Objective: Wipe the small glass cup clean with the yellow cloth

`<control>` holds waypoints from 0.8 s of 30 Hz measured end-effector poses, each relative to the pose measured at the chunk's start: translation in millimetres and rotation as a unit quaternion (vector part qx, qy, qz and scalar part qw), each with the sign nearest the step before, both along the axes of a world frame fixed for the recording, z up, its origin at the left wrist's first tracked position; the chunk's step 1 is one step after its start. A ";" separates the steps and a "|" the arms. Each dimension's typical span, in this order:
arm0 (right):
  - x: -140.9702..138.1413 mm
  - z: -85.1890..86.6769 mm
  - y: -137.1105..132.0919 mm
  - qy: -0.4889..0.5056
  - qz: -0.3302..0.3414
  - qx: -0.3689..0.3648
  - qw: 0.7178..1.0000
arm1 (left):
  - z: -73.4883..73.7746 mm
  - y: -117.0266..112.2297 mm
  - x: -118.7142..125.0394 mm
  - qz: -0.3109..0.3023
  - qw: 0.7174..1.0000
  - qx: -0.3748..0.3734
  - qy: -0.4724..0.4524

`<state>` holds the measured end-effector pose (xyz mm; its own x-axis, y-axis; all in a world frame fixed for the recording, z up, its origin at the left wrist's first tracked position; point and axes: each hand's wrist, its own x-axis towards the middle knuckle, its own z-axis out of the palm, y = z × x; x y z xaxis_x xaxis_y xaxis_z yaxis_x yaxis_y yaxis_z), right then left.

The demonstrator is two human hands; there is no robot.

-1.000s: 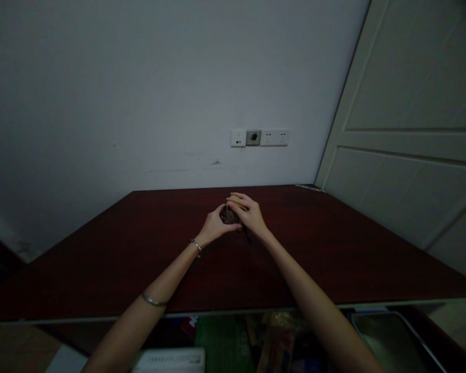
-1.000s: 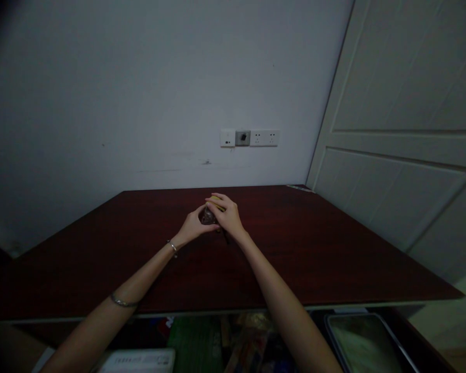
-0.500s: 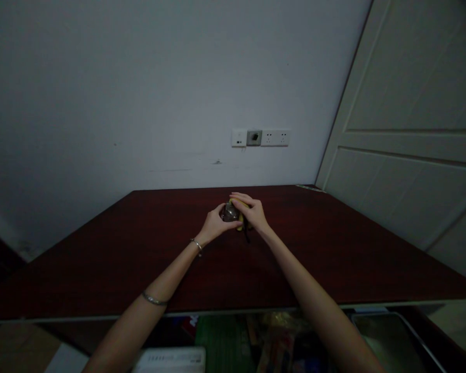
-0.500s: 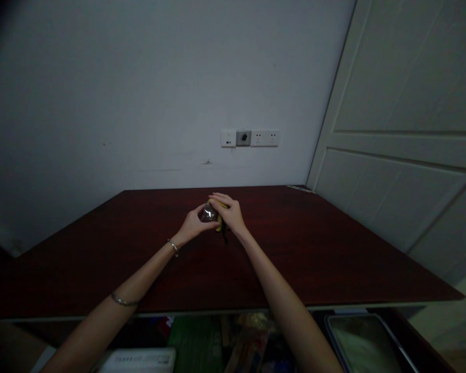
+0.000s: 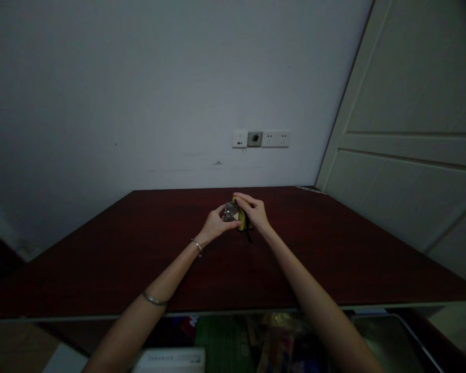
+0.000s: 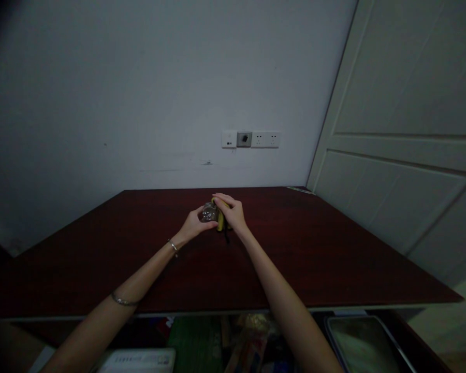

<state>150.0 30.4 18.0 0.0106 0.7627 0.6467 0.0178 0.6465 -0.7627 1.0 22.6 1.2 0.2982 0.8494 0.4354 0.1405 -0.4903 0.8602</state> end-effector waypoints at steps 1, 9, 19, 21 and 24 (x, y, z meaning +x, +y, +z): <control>0.2 -1.0 1.9 0.014 -0.007 -0.017 1.000 | 0.4 -0.9 0.5 -0.010 1.000 0.001 -0.003; 5.5 5.8 -6.1 -0.023 0.086 -0.029 0.996 | 0.8 4.9 -2.7 -0.010 0.998 -0.037 -0.054; 2.7 0.7 -13.6 -0.220 0.056 0.104 0.968 | 0.5 6.3 -6.9 -0.033 0.987 -0.118 -0.099; 0.6 -2.4 -11.5 -0.222 0.043 0.114 0.968 | 1.1 6.6 -6.6 -0.026 0.988 -0.122 -0.096; -0.6 -4.6 -10.0 -0.215 0.029 0.113 0.970 | -1.1 10.6 -8.6 -0.031 0.989 -0.115 -0.091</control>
<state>149.3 20.4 13.4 -0.3355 0.5920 0.7328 0.2623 0.8058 -0.5309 -7.6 33.2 0.1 0.2876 0.9145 0.2845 -0.0503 -0.2823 0.9580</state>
